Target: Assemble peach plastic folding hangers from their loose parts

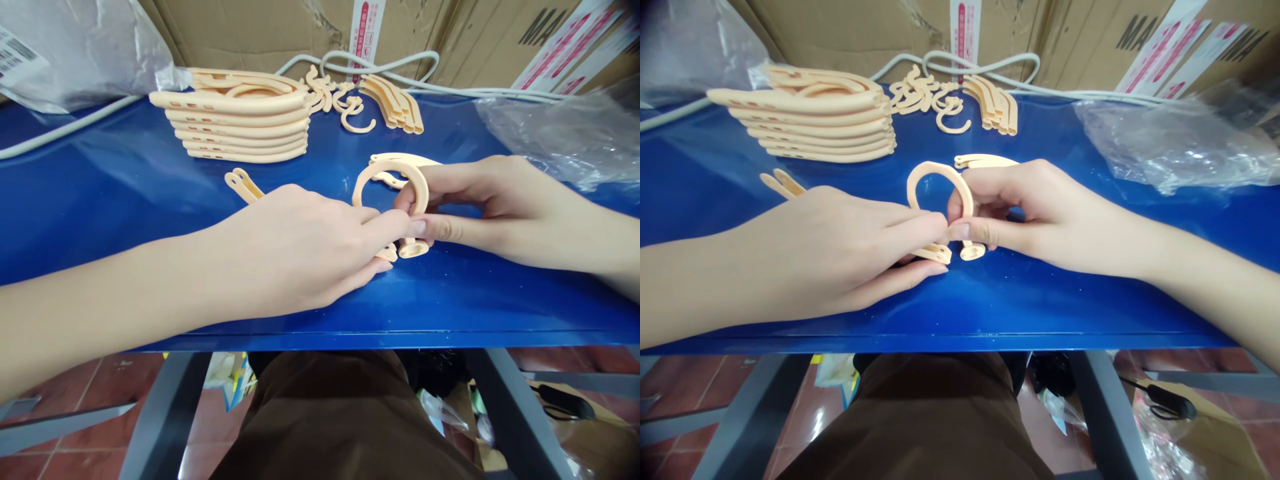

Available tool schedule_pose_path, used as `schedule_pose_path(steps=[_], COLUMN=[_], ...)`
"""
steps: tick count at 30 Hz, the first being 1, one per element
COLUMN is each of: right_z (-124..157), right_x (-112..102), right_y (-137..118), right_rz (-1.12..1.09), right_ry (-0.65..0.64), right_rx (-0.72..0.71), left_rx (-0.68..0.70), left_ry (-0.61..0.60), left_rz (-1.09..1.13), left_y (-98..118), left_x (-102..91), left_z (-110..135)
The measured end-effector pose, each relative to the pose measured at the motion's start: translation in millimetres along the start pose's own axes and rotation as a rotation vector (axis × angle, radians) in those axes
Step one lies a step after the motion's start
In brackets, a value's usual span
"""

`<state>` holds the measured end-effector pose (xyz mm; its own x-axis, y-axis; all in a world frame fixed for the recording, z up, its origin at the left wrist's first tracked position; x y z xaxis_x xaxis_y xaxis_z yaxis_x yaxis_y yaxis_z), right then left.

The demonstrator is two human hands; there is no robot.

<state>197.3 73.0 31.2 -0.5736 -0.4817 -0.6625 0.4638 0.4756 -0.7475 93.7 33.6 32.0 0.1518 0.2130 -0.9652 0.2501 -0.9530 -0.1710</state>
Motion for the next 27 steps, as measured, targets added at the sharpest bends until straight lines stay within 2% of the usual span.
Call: schedule_pose_path(steps=[10,16,24,27], right_z=[-2.0,-3.3,-1.9,-1.1], right_x=[-0.6,-0.5,-0.5,1.3], right_y=[-5.3,-4.0,-4.6,-4.3], right_rz=[0.020,0.015,0.040,0.008], right_ry=[-0.020,-0.022,-0.012,-0.028], right_rx=[0.022,0.064,0.040,0.010], left_rx=[0.027,0.005,0.036,0.025], left_ry=[0.031,-0.086,0.033,0.029], left_rz=[-0.081,-0.082,-0.036,-0.034], left_y=[1.4,1.3,1.2,1.0], left_x=[-2.2,2.5,0.0,1.8], left_z=[3.1,1.2,4.3,3.1])
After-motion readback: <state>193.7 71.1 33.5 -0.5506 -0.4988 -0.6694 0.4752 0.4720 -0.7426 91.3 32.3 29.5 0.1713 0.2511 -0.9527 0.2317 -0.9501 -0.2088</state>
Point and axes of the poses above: each hand's wrist, its own z-axis away from the middle knuckle, its own x-axis out of the palm, y = z × x, the point moved 10 cm from there along -z, towards the middle knuckle, and after that the axes turned 12 degrees about x, right-handed, at the moved point
